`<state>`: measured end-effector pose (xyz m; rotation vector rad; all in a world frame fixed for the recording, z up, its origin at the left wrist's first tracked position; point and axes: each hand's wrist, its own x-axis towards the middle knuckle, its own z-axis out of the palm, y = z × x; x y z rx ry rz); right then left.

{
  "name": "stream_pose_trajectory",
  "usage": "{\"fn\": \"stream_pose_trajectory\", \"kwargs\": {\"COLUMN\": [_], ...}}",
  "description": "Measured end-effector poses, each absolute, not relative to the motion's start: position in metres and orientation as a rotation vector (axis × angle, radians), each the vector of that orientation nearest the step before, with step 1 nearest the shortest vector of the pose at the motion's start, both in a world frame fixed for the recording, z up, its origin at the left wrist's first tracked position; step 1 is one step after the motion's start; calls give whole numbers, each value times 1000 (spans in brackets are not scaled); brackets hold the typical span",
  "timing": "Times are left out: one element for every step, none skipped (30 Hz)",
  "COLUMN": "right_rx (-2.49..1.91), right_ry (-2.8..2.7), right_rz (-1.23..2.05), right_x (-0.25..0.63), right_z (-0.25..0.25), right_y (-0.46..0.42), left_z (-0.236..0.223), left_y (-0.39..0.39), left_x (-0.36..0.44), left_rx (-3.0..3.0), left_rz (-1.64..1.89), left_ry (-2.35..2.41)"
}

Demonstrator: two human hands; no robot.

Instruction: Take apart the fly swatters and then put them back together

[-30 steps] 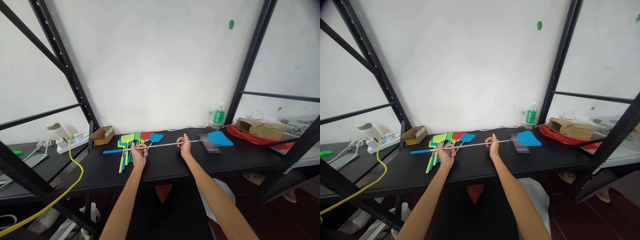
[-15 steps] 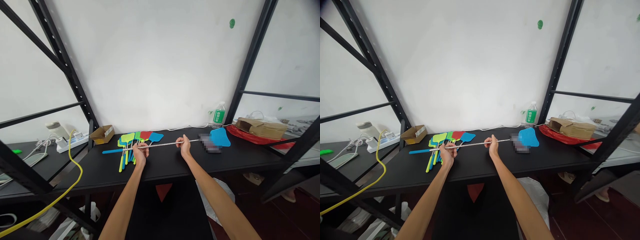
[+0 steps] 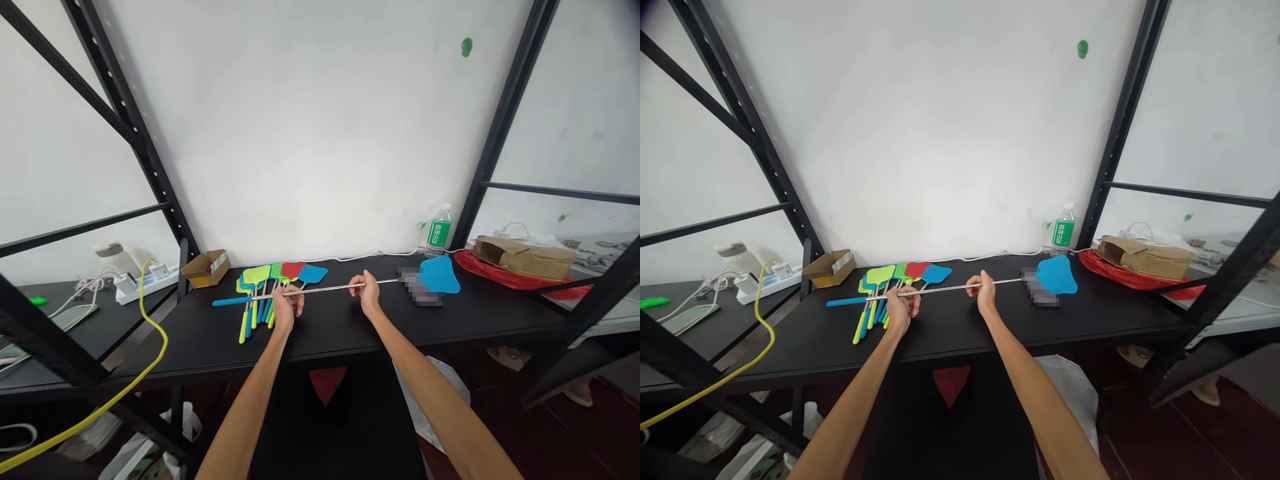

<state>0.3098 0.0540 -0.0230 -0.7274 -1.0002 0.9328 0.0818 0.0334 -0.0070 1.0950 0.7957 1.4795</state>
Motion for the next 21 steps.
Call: {"fn": "stream_pose_trajectory", "kwargs": {"right_rx": [-728, -729, -728, -728, -725, -722, -717, -712, -706, -699, -690, -680, -669, -660, -655, -656, -659, -664, -667, -667, -664], "right_ry": [-1014, -1028, -1044, -1061, -1077, -1093, -1107, -1118, -1127, -1137, -1149, -1162, -1173, -1181, -1180, -1170, -1152, -1129, -1099, -1060, -1009], "right_rz": [942, 953, 965, 978, 993, 1008, 1023, 1036, 1048, 1065, 1085, 1106, 1127, 1143, 1152, 1152, 1145, 1135, 1119, 1097, 1066], "right_x": [309, 307, 306, 305, 303, 303, 302, 302, 302, 302, 302, 302, 302, 301, 300, 300, 300, 300, 300, 302, 304], "right_z": [-23, -23, -23, -22, -22, -22, -22, -22, -21, -21, -20, -20, -19, -19, -18, -17, -16, -14, -13, -11, -10], "right_y": [53, 52, 52, 51, 50, 50, 49, 49, 48, 48, 48, 47, 47, 46, 45, 45, 44, 43, 42, 42, 42], "left_z": [-7, -7, -7, -7, -7, -7, -8, -8, -9, -10, -10, -11, -11, -11, -11, -10, -9, -8, -7, -5, -4], "left_y": [33, 33, 33, 33, 32, 32, 32, 32, 33, 34, 34, 35, 35, 36, 35, 35, 34, 33, 32, 31, 30], "left_x": [82, 83, 84, 85, 85, 86, 87, 87, 87, 87, 88, 88, 88, 88, 88, 88, 88, 87, 87, 86, 85], "left_rx": [1108, 1124, 1143, 1163, 1184, 1204, 1221, 1238, 1253, 1261, 1264, 1260, 1250, 1235, 1218, 1203, 1185, 1165, 1141, 1114, 1086], "left_rz": [1460, 1439, 1414, 1384, 1353, 1321, 1292, 1266, 1243, 1227, 1216, 1212, 1216, 1227, 1244, 1263, 1284, 1309, 1339, 1376, 1418], "left_ry": [797, 797, 796, 795, 793, 792, 790, 786, 782, 777, 775, 775, 777, 781, 786, 791, 795, 797, 797, 796, 795]}}
